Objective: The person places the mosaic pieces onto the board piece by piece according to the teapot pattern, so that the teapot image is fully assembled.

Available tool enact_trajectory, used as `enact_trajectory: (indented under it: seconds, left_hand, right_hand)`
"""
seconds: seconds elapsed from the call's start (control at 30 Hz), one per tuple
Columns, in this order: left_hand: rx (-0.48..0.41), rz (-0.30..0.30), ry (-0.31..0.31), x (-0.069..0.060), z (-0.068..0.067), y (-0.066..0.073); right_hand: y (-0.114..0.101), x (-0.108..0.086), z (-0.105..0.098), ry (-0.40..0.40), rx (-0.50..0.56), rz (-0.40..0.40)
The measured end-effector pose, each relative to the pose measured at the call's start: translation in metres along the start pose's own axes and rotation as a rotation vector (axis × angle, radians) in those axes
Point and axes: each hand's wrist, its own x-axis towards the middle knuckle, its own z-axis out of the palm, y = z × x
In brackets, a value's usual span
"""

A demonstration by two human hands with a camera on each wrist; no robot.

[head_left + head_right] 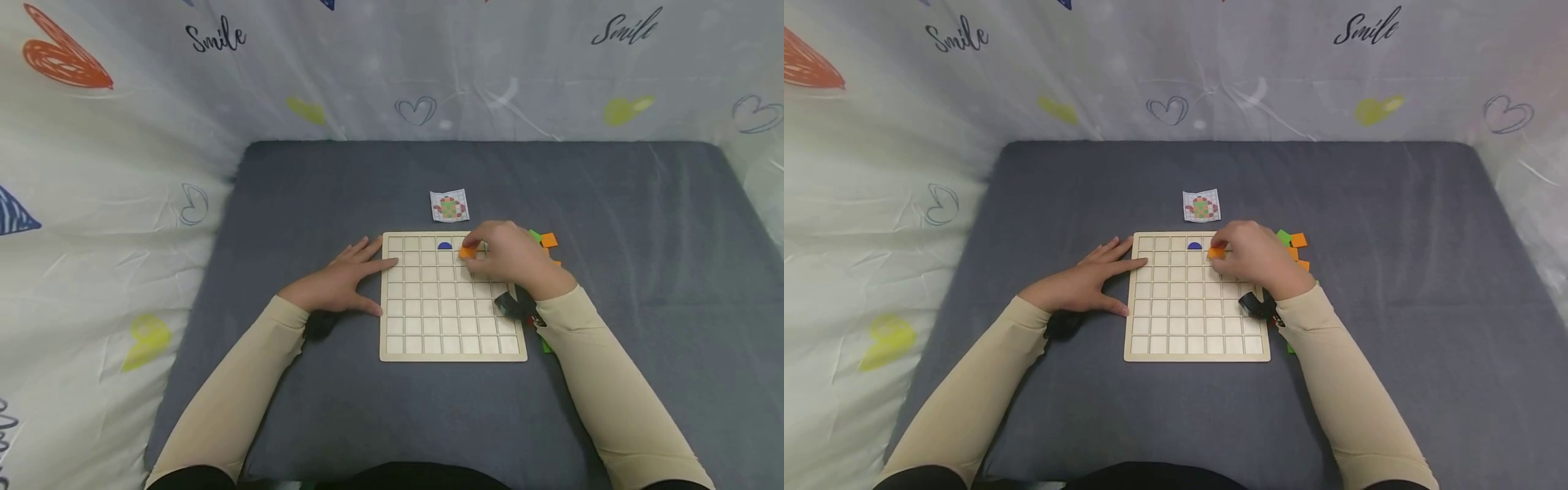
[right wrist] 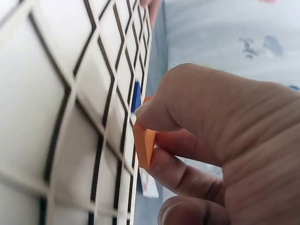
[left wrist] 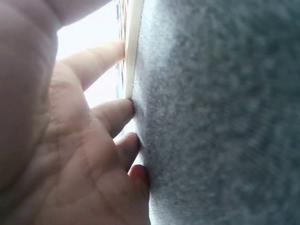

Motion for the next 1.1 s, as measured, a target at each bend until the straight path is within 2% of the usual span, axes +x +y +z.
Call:
enact_trajectory:
  seconds: [0.23,0.47,0.73,1.1]
  left_hand:
    - [0.029,-0.002,-0.016,0.003,0.002,-0.002]
    - [0.028,0.022,-0.028,0.009,0.004,-0.001]
    - [0.012,0.002,-0.018,0.005,0.002,0.001]
    - [0.009,-0.004,-0.002,-0.001,-0.002,0.001]
  right_hand:
    - [-0.016,0.004,0.01,-0.051,-0.036,-0.1]
    - [-0.022,0.004,0.016,-0.094,-0.109,-0.12]
    - [-0.018,0.008,0.019,-0.064,-0.113,-0.19]
    - [-0.019,0.011,0.018,-0.041,-0.061,-0.211]
